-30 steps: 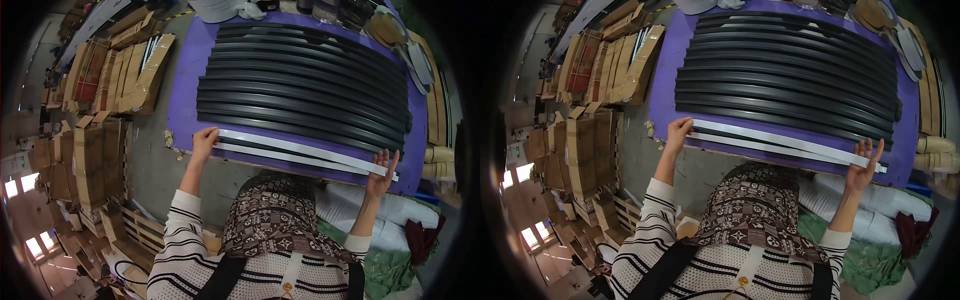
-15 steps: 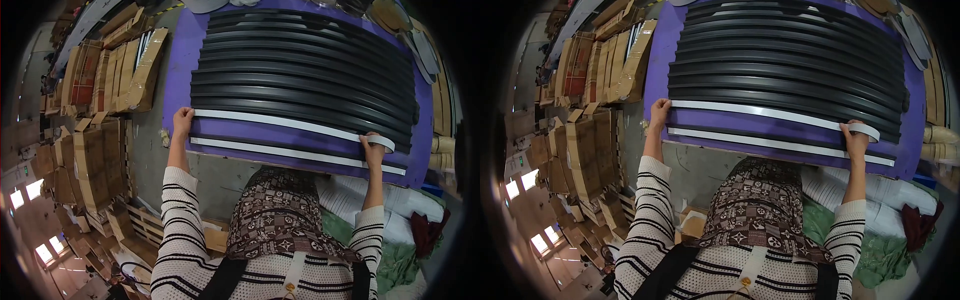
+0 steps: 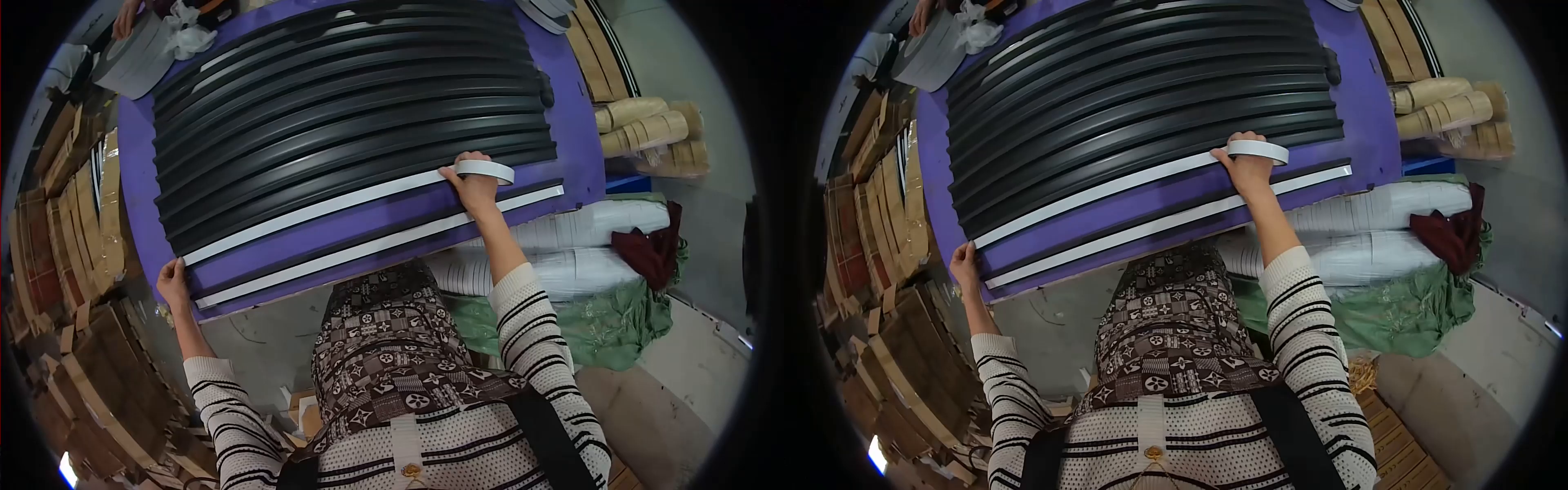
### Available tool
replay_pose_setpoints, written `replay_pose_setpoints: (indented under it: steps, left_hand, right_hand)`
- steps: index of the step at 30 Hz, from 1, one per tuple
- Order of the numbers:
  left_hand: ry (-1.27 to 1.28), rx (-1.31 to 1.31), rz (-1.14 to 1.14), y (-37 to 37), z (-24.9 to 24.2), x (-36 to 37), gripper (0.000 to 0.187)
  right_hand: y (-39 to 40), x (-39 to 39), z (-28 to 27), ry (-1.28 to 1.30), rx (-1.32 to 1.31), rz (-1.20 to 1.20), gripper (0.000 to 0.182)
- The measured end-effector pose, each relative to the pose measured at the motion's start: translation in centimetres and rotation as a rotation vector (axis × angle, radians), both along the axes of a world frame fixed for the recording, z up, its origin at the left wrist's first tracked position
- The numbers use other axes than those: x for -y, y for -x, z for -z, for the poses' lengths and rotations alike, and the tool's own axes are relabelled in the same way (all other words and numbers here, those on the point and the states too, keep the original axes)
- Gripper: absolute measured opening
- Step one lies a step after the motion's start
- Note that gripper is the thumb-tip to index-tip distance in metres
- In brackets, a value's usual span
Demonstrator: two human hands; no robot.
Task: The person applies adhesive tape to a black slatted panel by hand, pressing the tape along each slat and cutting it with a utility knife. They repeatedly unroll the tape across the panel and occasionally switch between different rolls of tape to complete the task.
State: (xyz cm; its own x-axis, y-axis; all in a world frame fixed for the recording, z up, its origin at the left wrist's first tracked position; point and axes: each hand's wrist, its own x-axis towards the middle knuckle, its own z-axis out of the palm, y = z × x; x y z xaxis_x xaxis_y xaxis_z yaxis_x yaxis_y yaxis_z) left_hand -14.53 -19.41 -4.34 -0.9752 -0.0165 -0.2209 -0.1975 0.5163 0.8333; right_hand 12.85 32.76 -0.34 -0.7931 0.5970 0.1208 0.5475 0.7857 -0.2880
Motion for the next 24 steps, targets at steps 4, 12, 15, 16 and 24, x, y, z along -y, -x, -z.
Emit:
replay_pose_setpoints:
  steps: [4, 12, 15, 16, 24]
  left_hand:
    - [0.472, -0.232, -0.050, -1.2, -1.6, -2.0, 0.034]
    - [-0.090, -0.521, 1.003, -19.5, -5.3, -37.9, 0.014]
    - [0.122, -0.673, 1.046, -20.9, -4.1, -40.8, 0.027]
    - [0.229, -0.725, 1.059, -21.2, -4.1, -40.9, 0.032]
    - [0.640, -0.713, 1.158, -22.2, -5.1, -41.7, 0.054]
  right_hand:
    - [-0.1, 0.3, 0.5, -0.015, -0.067, -0.003, 0.031]
    - [-1.1, 0.0, -2.3, 0.446, -0.405, 0.026, 0.057]
    - [-3.6, -2.1, -3.6, 1.363, -0.961, 0.315, 0.049]
    - [-4.5, -4.0, -3.6, 1.403, -1.155, 0.338, 0.037]
    - [-12.3, -20.5, -3.0, 0.901, -0.996, 0.462, 0.007]
